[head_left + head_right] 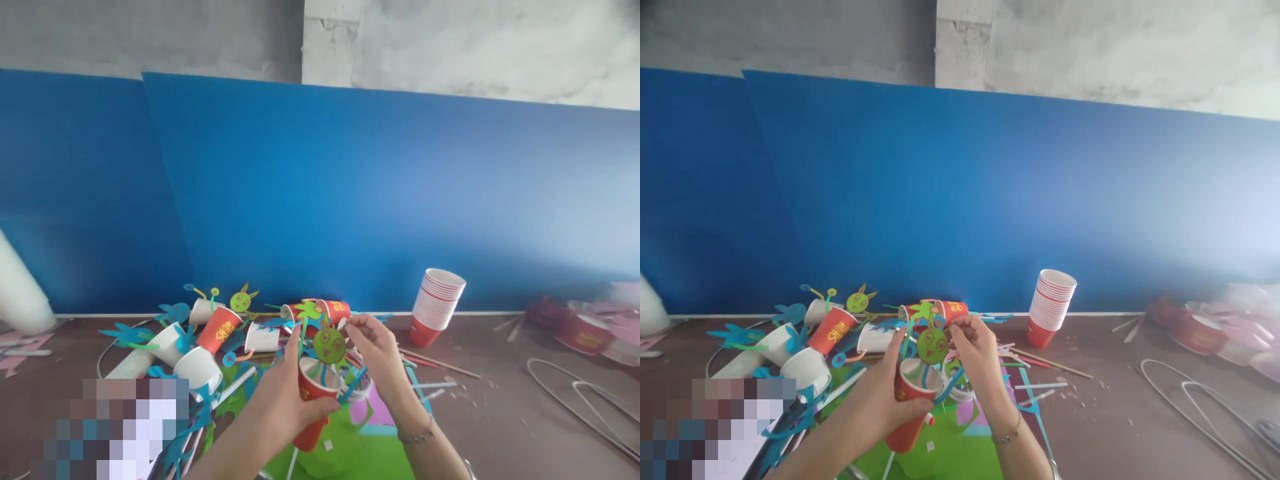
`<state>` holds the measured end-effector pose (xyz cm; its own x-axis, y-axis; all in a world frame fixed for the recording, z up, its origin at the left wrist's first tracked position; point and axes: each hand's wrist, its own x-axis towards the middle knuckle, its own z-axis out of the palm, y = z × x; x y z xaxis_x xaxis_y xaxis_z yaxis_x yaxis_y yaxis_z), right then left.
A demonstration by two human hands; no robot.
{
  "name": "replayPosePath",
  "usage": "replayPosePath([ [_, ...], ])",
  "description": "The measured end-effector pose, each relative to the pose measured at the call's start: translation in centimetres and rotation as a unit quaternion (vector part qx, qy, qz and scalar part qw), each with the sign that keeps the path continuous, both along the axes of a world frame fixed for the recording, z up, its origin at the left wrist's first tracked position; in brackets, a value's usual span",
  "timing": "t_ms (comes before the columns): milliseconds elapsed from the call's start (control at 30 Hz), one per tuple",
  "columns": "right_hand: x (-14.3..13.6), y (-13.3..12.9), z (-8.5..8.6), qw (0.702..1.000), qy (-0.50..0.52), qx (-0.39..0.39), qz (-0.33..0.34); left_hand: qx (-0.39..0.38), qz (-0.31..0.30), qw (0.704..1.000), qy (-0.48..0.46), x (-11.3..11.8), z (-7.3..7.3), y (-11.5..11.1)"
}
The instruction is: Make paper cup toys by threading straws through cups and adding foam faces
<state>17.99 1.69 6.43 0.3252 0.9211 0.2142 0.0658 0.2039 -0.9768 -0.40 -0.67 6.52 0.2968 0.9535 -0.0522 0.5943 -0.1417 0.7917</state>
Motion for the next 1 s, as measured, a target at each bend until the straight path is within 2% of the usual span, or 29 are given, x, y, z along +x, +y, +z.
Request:
replayPosePath([
  [300,0.3,0.0,-0.3,1.0,0.001,-0.006,0.023,-0.007,0.013,1.0,-0.002,0.3,-0.5,-0.1],
  [533,0.3,0.0,-0.3,0.999,0.0,-0.004,0.034,-0.024,0.011,1.0,-0.011,0.4,0.1,-0.2],
  [767,0.8,0.0,-0.6,0.994,-0.065,-0.034,0.079,-0.069,-0.008,0.997,-0.033,0.3,0.9,-0.4],
  [867,1.0,-0.1,-0.6,0.992,-0.085,-0.029,0.086,-0.069,-0.004,0.997,-0.043,0.3,0.7,-0.5],
  [1000,1.4,0.0,-0.7,0.99,-0.097,-0.02,0.098,-0.049,0.002,0.996,-0.072,0.6,-0.4,-0.5],
])
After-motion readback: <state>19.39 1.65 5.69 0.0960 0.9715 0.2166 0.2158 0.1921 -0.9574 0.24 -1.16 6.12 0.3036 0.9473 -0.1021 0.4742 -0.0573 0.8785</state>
